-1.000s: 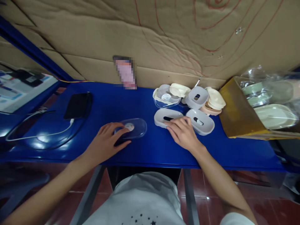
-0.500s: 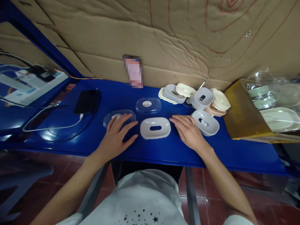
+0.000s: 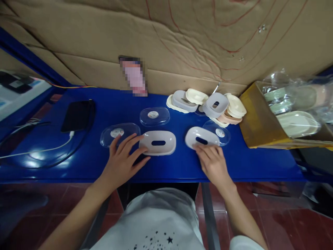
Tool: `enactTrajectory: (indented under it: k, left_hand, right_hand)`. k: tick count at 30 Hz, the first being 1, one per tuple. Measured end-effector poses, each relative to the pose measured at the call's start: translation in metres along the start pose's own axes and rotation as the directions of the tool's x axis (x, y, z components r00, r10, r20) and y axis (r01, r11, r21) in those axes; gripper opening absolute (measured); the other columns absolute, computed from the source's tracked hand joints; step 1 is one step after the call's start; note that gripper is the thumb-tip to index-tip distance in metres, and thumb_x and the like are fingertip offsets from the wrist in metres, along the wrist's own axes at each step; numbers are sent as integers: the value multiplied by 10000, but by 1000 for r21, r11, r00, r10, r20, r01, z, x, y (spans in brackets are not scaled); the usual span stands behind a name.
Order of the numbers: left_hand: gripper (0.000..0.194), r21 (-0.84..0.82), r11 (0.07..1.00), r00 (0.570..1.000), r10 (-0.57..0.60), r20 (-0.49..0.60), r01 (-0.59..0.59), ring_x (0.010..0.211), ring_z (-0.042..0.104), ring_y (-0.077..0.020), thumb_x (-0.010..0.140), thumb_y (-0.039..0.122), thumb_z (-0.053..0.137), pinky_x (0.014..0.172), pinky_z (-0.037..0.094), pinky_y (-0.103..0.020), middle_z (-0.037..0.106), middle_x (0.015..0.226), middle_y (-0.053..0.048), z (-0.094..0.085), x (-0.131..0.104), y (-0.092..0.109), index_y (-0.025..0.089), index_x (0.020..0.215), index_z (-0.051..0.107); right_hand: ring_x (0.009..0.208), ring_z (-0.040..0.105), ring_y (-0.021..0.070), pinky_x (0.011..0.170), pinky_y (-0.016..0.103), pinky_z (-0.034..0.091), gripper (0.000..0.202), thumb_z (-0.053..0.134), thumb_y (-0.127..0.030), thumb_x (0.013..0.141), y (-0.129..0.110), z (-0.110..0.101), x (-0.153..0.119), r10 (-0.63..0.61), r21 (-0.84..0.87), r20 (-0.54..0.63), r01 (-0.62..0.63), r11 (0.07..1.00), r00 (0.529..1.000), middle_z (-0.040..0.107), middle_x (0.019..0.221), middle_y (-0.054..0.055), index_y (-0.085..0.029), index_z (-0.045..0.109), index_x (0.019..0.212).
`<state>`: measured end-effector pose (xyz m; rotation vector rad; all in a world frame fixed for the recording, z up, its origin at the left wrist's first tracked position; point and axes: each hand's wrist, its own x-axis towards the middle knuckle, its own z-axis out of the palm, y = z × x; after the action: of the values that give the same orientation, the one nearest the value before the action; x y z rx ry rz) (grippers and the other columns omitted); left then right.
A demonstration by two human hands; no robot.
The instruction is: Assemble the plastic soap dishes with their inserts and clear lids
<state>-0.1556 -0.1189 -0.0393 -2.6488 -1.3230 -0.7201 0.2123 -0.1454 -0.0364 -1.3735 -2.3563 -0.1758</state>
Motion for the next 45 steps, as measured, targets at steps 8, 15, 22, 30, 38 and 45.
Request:
enactTrajectory:
  k: [8,15,22,30,38,45]
  left_hand:
    - [214,-8,998,998,-56,-41,55,1394,629,-359,1029,270,692,1244,390,-623,657,1452,-163,-2,-14,-11,242,1237,649]
    - [656,-8,998,998,-56,-38,55,1562,452,-422,1023,463,707,1300,255,-702,497,1666,-169,-7,-5,-24,309,1611,458]
    - [628,-51,997,997,64,39,-62,1579,434,-411,1046,484,667,1314,190,-731,457,1700,-173,3,10,0,305,1616,476]
    - [312,-43,998,997,50,56,-48,1479,566,-365,1080,319,617,1307,229,-715,642,1539,-138,5,3,-4,261,1382,669]
    - [329,-108,992,989,-56,140,71,1486,556,-364,1101,266,516,1204,437,-607,634,1546,-146,18,43,-11,221,1385,678]
    - [418,-308,951,993,42,110,-6,1526,513,-287,1145,391,464,1295,344,-559,568,1618,-124,-8,40,7,235,1522,560]
  right_hand:
    - [1134,743,282,985,484,563,503,558,-190,1078,-9,-3,9,-69,209,70,53,976,995,779,1318,76,-329,547,1561]
    - [1404,620,331,1149,522,461,411,490,-337,1113,66,-21,74,79,31,-100,-76,997,992,680,1503,119,-248,613,1496]
    - [1368,593,386,1152,574,356,451,515,-281,1072,75,23,170,50,-193,48,-40,980,998,670,1486,214,-121,584,1488]
    - [1118,696,343,1142,595,323,298,544,-397,1081,80,14,167,118,-51,-38,-120,991,992,783,1173,116,-221,717,1247]
    - [1062,721,226,918,430,534,340,623,-168,1064,-58,-28,49,-435,132,16,429,893,900,820,1210,11,-297,691,1370]
    - [1060,706,240,926,411,574,300,620,-190,1076,-94,14,40,-407,94,63,401,911,911,808,1140,75,-207,714,1360]
